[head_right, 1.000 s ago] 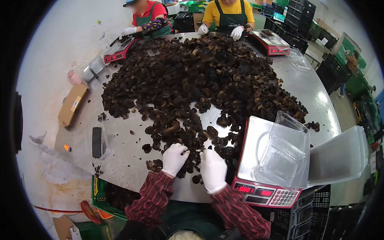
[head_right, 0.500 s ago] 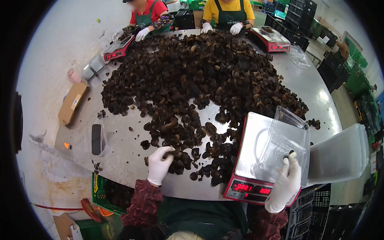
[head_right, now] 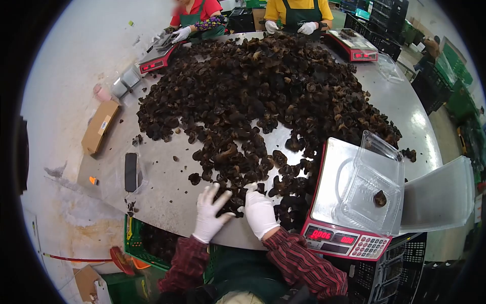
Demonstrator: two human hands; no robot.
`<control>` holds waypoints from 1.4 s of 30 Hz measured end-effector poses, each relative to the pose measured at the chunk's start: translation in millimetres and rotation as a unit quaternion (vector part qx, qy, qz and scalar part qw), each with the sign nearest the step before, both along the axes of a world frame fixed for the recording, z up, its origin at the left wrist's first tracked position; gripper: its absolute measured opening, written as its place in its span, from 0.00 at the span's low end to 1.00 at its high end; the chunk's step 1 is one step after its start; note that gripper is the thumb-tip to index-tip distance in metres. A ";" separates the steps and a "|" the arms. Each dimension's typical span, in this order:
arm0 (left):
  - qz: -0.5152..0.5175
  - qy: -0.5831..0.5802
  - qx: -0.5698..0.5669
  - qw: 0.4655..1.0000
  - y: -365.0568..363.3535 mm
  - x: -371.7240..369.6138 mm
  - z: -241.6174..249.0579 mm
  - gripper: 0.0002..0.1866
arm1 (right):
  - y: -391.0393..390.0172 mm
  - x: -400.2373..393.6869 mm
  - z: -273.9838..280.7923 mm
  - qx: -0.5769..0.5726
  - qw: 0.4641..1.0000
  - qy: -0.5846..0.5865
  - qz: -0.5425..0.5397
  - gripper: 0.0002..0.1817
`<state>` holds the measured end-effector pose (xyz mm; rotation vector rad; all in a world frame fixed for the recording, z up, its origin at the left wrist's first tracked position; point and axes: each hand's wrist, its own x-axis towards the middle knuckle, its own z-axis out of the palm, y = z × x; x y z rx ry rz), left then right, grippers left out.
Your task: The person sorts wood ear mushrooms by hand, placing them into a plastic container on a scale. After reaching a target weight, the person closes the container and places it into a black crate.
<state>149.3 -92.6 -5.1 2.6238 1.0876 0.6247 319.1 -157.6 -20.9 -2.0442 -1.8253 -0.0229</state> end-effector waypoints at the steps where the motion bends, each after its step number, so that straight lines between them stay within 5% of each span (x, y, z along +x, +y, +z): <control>1: -0.025 0.001 0.003 1.000 -1.6 5.6 -10.2 0.28 | 2.2 -0.2 -10.3 0.009 1.000 0.017 0.004 0.26; 5: -0.040 -0.107 -0.018 0.993 19.8 11.6 -33.3 0.14 | -2.9 9.1 -3.4 0.046 0.991 0.117 -0.045 0.12; 8: -0.015 -0.220 -0.020 0.975 47.5 23.2 -11.0 0.10 | 4.9 21.9 22.8 0.094 0.968 0.174 -0.155 0.11; 12: -0.062 -0.150 -0.030 0.986 102.2 47.2 20.0 0.22 | 31.4 44.3 27.8 -0.001 0.975 0.184 -0.127 0.41; 14: -0.064 0.005 -0.039 0.997 117.3 60.4 21.1 0.38 | 50.5 43.9 35.1 -0.109 0.966 0.185 -0.141 0.48; 15: -0.082 0.053 -0.045 0.994 115.1 66.6 22.5 0.38 | 58.0 42.9 32.4 -0.132 0.966 0.179 -0.131 0.51; 16: -0.100 0.100 -0.050 0.989 112.5 71.8 23.6 0.37 | 64.7 38.9 28.2 -0.141 0.966 0.180 -0.122 0.49; 18: -0.151 -0.045 -0.055 0.986 115.5 75.5 -12.2 0.27 | 75.3 25.0 1.7 -0.060 0.971 0.190 -0.133 0.39; 20: -0.123 -0.078 -0.070 0.987 106.5 79.6 -19.1 0.19 | 84.5 19.4 -24.5 0.056 0.962 0.214 -0.160 0.16; 23: -0.125 -0.210 -0.150 0.958 103.7 85.7 -13.2 0.14 | 92.5 16.3 -21.0 0.091 0.930 0.295 -0.196 0.07; 30: -0.184 -0.318 -0.228 0.902 55.0 128.4 96.7 0.15 | 19.9 42.7 102.1 0.253 0.921 0.229 -0.186 0.11; 33: -0.311 -0.306 -0.185 0.881 8.8 172.9 140.7 0.16 | -48.1 81.3 150.2 0.211 0.939 0.140 -0.232 0.13; 36: -0.422 -0.314 -0.265 0.808 -42.9 232.3 137.9 0.18 | -119.4 128.4 166.3 0.181 0.929 0.117 -0.301 0.16; 38: -0.483 -0.324 -0.211 0.786 -75.0 275.1 110.6 0.18 | -154.0 160.6 158.4 0.143 0.929 0.065 -0.335 0.15; 42: -0.477 -0.101 -0.017 0.873 -102.2 296.8 84.1 0.13 | -188.3 190.1 130.9 -0.039 0.934 0.060 -0.350 0.19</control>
